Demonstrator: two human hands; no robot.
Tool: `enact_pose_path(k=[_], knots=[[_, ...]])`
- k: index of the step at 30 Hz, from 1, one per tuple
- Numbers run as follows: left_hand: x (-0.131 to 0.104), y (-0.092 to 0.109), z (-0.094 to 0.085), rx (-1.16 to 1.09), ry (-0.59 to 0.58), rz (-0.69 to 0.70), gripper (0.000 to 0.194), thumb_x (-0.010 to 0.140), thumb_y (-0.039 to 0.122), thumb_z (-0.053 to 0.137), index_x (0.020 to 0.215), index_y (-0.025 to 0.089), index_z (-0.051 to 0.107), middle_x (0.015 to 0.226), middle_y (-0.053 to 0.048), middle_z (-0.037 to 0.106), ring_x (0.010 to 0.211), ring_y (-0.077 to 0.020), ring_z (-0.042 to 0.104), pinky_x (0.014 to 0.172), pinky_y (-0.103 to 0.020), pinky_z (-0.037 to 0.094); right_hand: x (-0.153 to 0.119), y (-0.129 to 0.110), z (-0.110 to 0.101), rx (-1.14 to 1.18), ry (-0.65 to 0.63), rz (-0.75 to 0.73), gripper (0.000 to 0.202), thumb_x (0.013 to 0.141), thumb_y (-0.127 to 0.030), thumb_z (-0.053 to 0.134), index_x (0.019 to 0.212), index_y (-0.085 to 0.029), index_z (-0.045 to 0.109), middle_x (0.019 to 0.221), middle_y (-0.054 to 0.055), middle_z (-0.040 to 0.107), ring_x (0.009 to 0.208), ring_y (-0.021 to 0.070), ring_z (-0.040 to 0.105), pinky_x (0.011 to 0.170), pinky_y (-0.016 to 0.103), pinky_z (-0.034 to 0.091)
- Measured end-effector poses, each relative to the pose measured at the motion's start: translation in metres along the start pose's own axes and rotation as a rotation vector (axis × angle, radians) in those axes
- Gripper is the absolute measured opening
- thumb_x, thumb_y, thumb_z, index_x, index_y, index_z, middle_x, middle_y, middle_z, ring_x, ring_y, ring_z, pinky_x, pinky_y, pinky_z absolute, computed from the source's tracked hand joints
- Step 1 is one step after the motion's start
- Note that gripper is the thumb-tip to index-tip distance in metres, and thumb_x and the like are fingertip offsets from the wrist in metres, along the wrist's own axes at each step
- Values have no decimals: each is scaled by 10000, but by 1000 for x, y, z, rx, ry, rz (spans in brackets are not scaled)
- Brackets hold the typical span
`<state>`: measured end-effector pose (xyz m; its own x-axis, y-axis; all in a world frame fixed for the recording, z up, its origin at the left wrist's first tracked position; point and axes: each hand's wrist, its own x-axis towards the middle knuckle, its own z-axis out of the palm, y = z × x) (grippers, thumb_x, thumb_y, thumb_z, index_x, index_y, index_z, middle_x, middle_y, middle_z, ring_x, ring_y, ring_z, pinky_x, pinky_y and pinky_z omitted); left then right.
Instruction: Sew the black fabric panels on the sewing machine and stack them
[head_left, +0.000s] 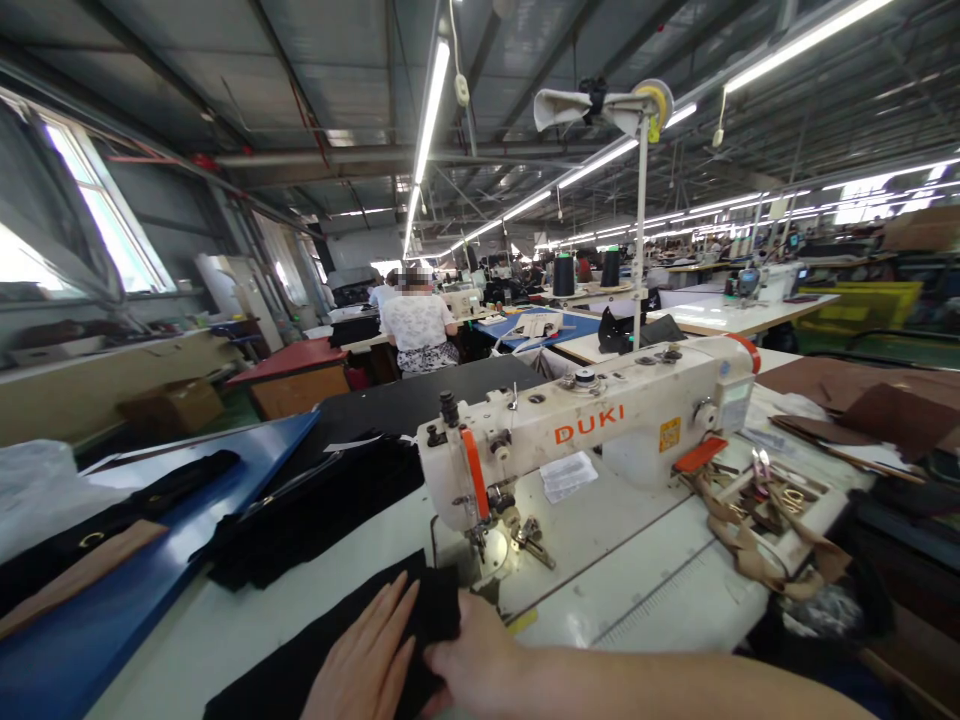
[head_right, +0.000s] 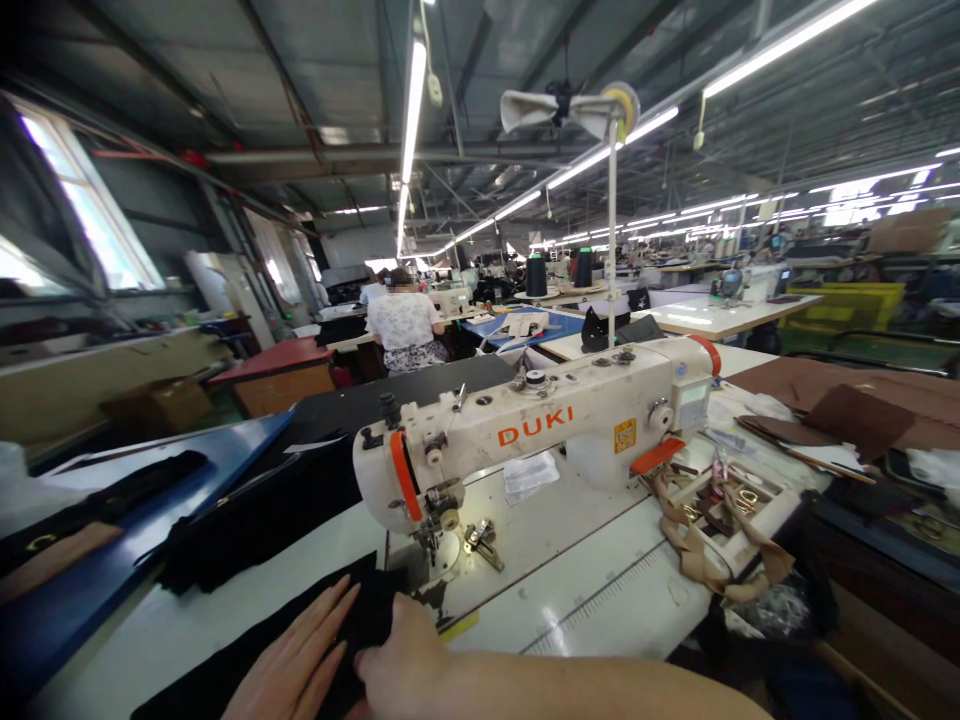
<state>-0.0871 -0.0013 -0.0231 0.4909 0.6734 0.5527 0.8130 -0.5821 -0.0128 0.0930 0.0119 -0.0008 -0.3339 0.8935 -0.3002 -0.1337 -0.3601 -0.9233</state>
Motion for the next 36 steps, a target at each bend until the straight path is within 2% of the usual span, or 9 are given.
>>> enact_pose_path(k=[3,6,8,11,14,17,24,31,36], knots=[[14,14,10,25,-90,81,484,969,288,380,1452,328,376,1430,-23,499,1261,-208,532,965,-308,507,-3,-2,-18,-40,-71,-77,569,662,-101,585,1219,-217,575,937,33,671,663,187,664,535,282,524],[17,22,13,82,-252,-42,473,955,302,401,1428,306,420,1463,-47,458,1322,-247,462,1007,-397,468,-11,-6,-53,-117,-64,-78,621,698,-159,634,1306,-232,528,963,31,654,686,172,678,579,279,538],[20,27,11,78,-316,-122,483,951,344,417,1433,315,402,1488,-50,422,1347,-263,426,1035,-449,430,-21,-12,-84,-232,-31,-120,533,746,-173,617,1275,-209,563,950,32,658,725,164,687,621,269,537],[27,31,8,33,-359,-170,485,948,410,435,1426,333,406,1497,-42,411,1361,-269,405,1067,-478,384,-36,-30,-133,-566,10,-325,280,846,-161,521,1078,-168,679,853,35,694,821,170,674,759,287,521],[34,32,9,5,-367,-186,490,946,435,433,1424,326,411,1501,-40,402,1370,-268,390,1087,-485,355,-36,-57,-177,-1070,152,-572,259,871,-106,487,992,-169,707,973,71,707,916,191,641,840,299,477],[38,30,11,1,-369,-202,501,942,462,431,1421,317,419,1496,-47,409,1370,-276,390,1090,-501,344,-18,-82,-207,-1398,307,-558,259,909,-111,475,1039,-157,695,1058,102,691,999,210,612,889,300,447],[29,32,7,-1,-413,-180,505,937,495,444,1422,361,403,1500,-23,403,1376,-281,379,1097,-525,329,23,-89,-218,-1535,320,-487,168,909,-196,561,902,-150,722,1042,118,697,977,225,600,913,308,417],[27,35,5,26,-391,-155,503,932,482,469,1415,351,420,1494,-25,415,1363,-277,400,1093,-497,350,27,-82,-215,-1619,397,-466,195,909,-191,549,830,-152,722,930,120,715,851,221,629,804,289,453],[28,33,5,84,-314,-94,521,924,493,477,1418,334,432,1476,-34,446,1328,-280,453,1050,-492,415,21,-89,-217,-1604,488,-541,231,943,-205,508,845,-163,713,927,99,713,838,201,630,759,270,462]])
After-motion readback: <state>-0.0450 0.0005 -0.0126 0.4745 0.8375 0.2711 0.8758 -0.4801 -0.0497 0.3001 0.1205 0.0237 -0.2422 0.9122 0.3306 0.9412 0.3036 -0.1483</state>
